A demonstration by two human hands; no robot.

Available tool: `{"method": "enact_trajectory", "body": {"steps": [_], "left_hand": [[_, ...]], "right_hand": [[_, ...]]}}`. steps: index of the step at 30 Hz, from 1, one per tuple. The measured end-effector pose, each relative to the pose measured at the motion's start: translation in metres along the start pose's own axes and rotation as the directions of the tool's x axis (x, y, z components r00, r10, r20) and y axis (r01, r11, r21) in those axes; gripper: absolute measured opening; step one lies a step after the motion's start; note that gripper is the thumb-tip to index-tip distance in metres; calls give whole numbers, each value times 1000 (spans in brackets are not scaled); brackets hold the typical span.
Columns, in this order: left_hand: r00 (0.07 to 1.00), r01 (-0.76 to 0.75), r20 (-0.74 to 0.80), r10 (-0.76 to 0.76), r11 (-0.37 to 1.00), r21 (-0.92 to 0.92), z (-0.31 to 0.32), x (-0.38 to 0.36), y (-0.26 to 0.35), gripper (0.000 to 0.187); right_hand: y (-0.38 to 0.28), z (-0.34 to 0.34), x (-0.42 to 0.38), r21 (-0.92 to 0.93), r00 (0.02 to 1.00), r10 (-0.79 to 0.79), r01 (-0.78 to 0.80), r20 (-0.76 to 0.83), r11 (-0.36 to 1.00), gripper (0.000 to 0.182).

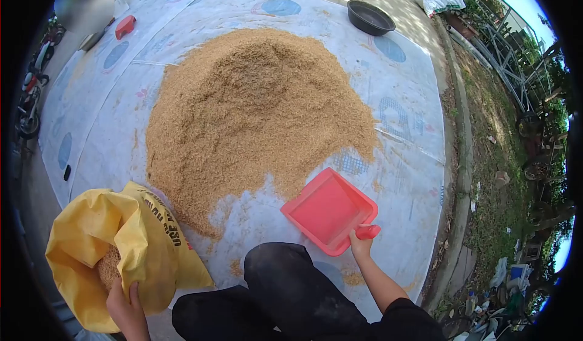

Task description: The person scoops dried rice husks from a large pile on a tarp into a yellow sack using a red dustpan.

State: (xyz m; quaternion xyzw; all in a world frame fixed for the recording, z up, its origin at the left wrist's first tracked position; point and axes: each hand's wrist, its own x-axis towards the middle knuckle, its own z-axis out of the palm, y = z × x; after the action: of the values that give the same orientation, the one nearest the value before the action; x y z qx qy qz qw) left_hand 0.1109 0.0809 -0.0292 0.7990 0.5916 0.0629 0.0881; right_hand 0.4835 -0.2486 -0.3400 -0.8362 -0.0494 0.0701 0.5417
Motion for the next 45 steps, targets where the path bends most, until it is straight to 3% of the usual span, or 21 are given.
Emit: {"method": "enact_trajectory", "body": {"steps": [3,5,9,14,17,20,22,24,26,30,32,34,36,42,45], "left_hand": [[999,18,-41,-19,999,-28,6,-7,-8,15],[993,-9,-116,-5,994,-113,9,-11,-5,15],[994,43,-92,-53,993,-109,4,-20,-8,16],[986,103,-104,-132,964,-247,2,-29,-14,17],[984,97,-124,-125,973,-209,3,-33,-16,17],[987,95,-106,-117,977,-193,5,-32,-18,18],[987,92,-113,-113,980,-177,6,-31,-13,18],[986,89,-124,-109,983,-160,7,-31,-9,18],[989,73,-117,-90,987,-145,8,-31,-7,18],[985,96,-124,-119,980,-175,8,-32,-6,18],[986,99,-118,-121,979,-179,7,-32,-6,17],[986,82,-134,-103,984,-156,8,-33,-9,17],[985,70,-145,-89,989,-130,7,-34,-10,16],[989,81,-116,-97,987,-136,6,-29,9,15],[986,88,-126,-109,983,-160,10,-28,11,14]], "right_hand": [[0,59,10,104,1000,18,-20,13,994,30],[7,104,26,-4,999,-38,38,32,999,31],[-52,162,52,32,996,-69,67,63,997,34],[-42,133,40,36,989,-110,107,98,994,35],[-7,97,22,-28,988,-74,79,135,997,36],[-6,101,18,-7,985,-81,83,150,997,37],[-13,134,28,-34,986,-88,94,144,995,38],[-41,173,37,73,984,-127,119,123,990,39],[-44,208,48,34,972,-225,223,72,974,39],[-44,207,49,65,969,-172,163,176,985,37],[-35,180,40,119,959,-198,177,203,977,37],[-32,147,27,118,961,-106,78,256,990,37],[-19,128,20,46,970,-102,94,220,995,37],[-41,160,29,-8,972,-47,50,231,999,40],[-49,203,38,35,960,-119,114,255,993,42]]}}
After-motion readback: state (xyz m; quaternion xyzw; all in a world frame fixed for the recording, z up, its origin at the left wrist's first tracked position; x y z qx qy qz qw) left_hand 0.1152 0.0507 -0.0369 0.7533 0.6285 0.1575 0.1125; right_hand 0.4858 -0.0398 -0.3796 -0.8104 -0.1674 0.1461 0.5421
